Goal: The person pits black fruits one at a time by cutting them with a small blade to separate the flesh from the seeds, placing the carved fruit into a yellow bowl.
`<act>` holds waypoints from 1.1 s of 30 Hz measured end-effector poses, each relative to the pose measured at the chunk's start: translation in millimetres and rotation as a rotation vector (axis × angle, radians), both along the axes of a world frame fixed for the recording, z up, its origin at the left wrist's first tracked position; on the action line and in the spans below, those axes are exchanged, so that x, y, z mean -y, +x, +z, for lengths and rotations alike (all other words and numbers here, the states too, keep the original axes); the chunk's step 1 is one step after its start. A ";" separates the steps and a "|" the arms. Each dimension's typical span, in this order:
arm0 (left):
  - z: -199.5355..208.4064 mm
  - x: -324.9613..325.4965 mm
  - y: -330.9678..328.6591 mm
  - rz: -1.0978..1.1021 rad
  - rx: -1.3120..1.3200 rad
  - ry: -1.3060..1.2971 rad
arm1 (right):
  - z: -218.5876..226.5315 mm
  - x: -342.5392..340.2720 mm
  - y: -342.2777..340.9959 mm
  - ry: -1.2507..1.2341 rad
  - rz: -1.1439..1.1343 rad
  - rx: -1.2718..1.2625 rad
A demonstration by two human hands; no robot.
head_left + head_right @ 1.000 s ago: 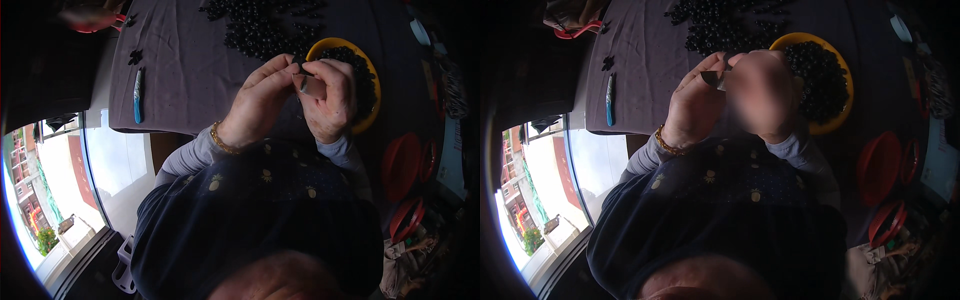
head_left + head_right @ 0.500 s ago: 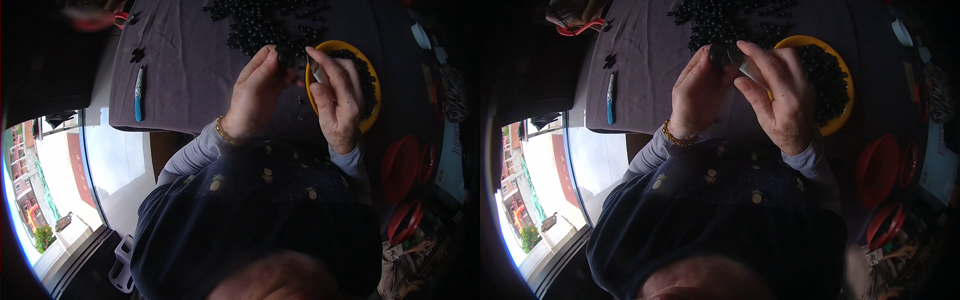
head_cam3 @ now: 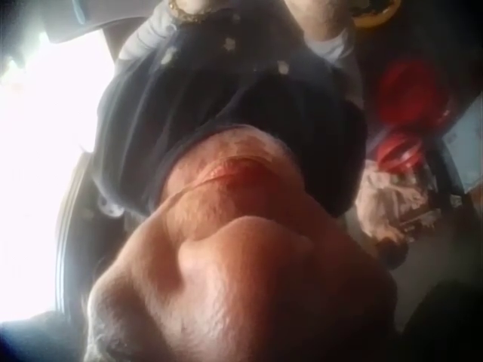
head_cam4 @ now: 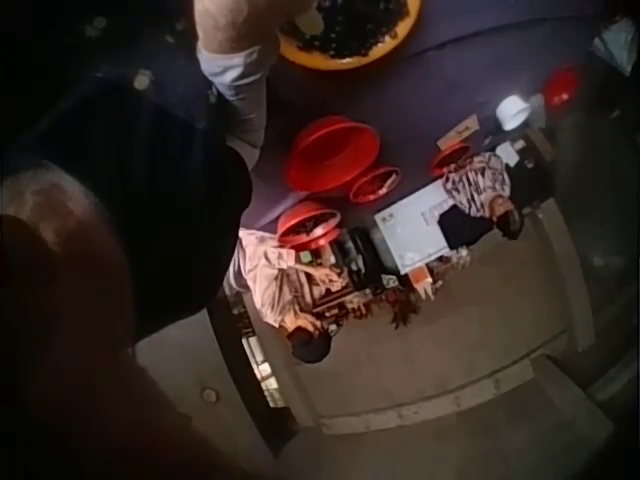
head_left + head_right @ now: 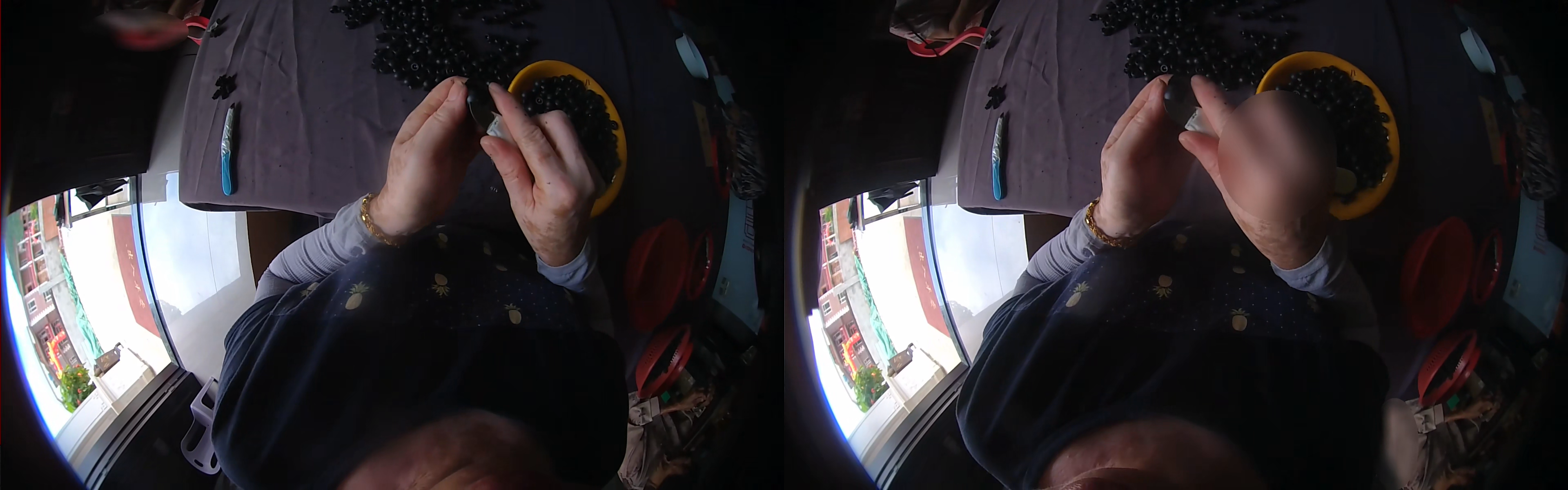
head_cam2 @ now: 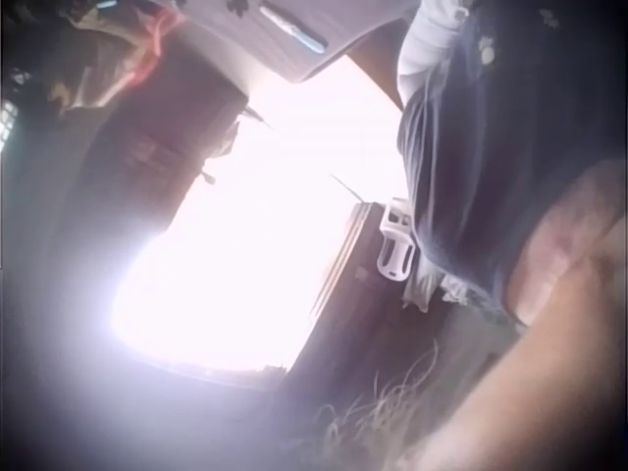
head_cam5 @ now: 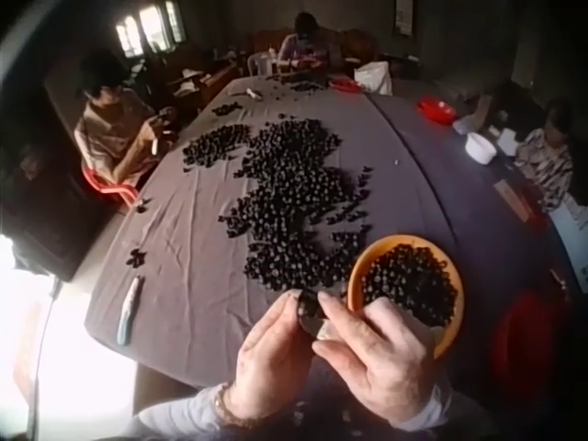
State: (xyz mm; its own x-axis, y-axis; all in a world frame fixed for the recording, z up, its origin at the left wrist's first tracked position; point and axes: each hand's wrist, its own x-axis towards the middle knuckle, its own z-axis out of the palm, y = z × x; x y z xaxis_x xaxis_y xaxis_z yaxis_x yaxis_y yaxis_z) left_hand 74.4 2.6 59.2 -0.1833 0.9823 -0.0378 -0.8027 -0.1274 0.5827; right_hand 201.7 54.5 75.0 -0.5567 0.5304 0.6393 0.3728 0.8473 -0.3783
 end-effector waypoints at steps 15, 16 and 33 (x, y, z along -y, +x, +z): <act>-1.5 4.4 -3.3 -0.034 -0.035 0.026 | -3.1 0.4 -1.6 0.021 0.037 -0.081; -0.4 5.1 -2.9 -0.035 -0.035 0.026 | -3.5 1.4 -1.7 0.020 0.036 -0.080; 8.4 11.0 9.2 -0.019 0.004 0.016 | 10.3 7.8 -0.7 -0.161 0.017 -0.089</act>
State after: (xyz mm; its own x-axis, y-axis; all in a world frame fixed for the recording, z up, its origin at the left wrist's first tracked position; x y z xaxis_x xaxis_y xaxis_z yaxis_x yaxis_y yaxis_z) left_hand 83.6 -8.3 67.6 -0.1649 0.9860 -0.0230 -0.8075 -0.1215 0.5772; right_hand 201.0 46.7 85.3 -0.5116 0.6212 0.5936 0.3183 0.7787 -0.5406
